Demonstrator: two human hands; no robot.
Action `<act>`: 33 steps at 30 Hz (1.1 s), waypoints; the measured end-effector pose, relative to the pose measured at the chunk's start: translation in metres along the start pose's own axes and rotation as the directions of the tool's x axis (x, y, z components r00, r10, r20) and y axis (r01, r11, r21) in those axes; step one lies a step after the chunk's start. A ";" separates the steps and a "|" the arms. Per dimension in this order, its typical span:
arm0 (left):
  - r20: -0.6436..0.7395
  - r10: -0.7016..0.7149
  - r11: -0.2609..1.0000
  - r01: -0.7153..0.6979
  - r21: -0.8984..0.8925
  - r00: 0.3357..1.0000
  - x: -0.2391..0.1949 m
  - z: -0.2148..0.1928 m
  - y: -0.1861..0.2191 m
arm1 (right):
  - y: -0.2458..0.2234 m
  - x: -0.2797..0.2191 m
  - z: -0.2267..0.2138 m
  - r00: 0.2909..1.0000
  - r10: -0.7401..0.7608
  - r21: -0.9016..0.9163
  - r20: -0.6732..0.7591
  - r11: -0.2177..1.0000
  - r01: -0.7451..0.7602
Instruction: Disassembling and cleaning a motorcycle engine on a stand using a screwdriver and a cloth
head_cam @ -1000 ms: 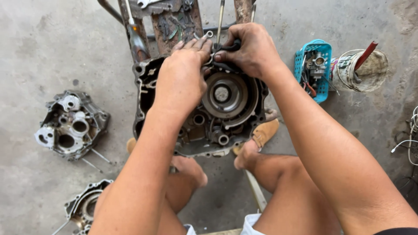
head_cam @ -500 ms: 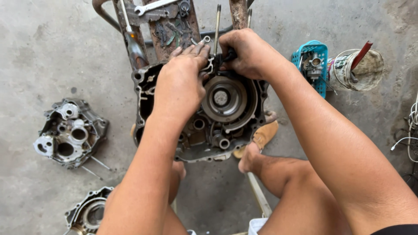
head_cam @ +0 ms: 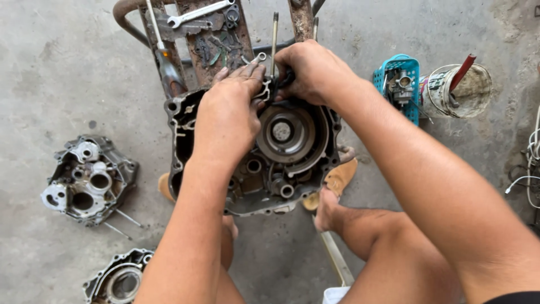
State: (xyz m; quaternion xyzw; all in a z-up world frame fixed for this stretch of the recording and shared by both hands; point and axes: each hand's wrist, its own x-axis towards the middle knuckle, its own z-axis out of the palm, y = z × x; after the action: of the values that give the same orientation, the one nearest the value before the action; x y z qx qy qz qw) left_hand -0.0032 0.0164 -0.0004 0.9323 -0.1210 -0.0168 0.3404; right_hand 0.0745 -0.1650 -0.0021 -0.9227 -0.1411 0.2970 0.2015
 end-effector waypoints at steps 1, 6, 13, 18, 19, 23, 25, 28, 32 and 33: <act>-0.001 -0.002 1.000 0.002 0.003 1.000 0.001 0.001 -0.002 | 0.001 0.006 -0.002 1.000 -0.003 0.001 0.000 1.000 0.003; 0.039 -0.016 1.000 0.015 0.006 0.999 0.001 0.001 -0.001 | -0.010 0.022 -0.010 0.972 -0.224 -0.635 0.066 0.743 0.214; 0.042 0.020 0.999 -0.022 0.033 0.999 0.002 0.003 -0.002 | -0.006 0.007 -0.012 0.999 0.031 -0.048 0.012 0.998 -0.030; 0.057 0.014 1.000 -0.013 -0.007 0.998 0.001 0.003 -0.004 | 0.022 0.015 0.003 0.815 -0.563 -0.245 -0.132 0.816 0.524; 0.059 0.010 1.000 -0.009 -0.014 0.998 0.001 0.004 -0.002 | 0.025 0.016 0.002 0.818 -0.561 -0.244 -0.125 0.817 0.523; 0.022 -0.033 0.999 0.032 0.014 0.999 -0.001 0.002 0.003 | 0.024 0.010 0.006 0.862 -0.462 -0.057 -0.207 0.886 0.461; 0.038 -0.040 0.999 0.039 0.017 0.998 0.000 -0.001 0.002 | 0.023 0.010 0.008 0.894 -0.387 0.078 -0.226 0.908 0.412; 0.034 -0.005 1.000 0.005 -0.006 0.999 -0.002 0.001 0.001 | 0.037 0.009 0.014 0.875 -0.425 0.120 -0.232 0.880 0.459; -0.005 0.045 0.999 -0.045 0.014 0.999 0.003 0.000 -0.003 | 0.036 0.013 0.001 0.921 -0.370 0.164 -0.120 0.908 0.386; 0.015 0.036 0.999 -0.036 0.003 0.999 0.002 0.000 -0.003 | 0.032 0.009 0.000 0.939 -0.335 0.144 -0.082 0.928 0.344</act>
State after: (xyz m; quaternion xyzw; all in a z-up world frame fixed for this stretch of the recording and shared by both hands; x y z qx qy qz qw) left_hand -0.0006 0.0180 -0.0022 0.9304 -0.1404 -0.0172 0.3381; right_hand 0.0865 -0.1900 -0.0215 -0.8737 -0.2692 0.2420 0.3250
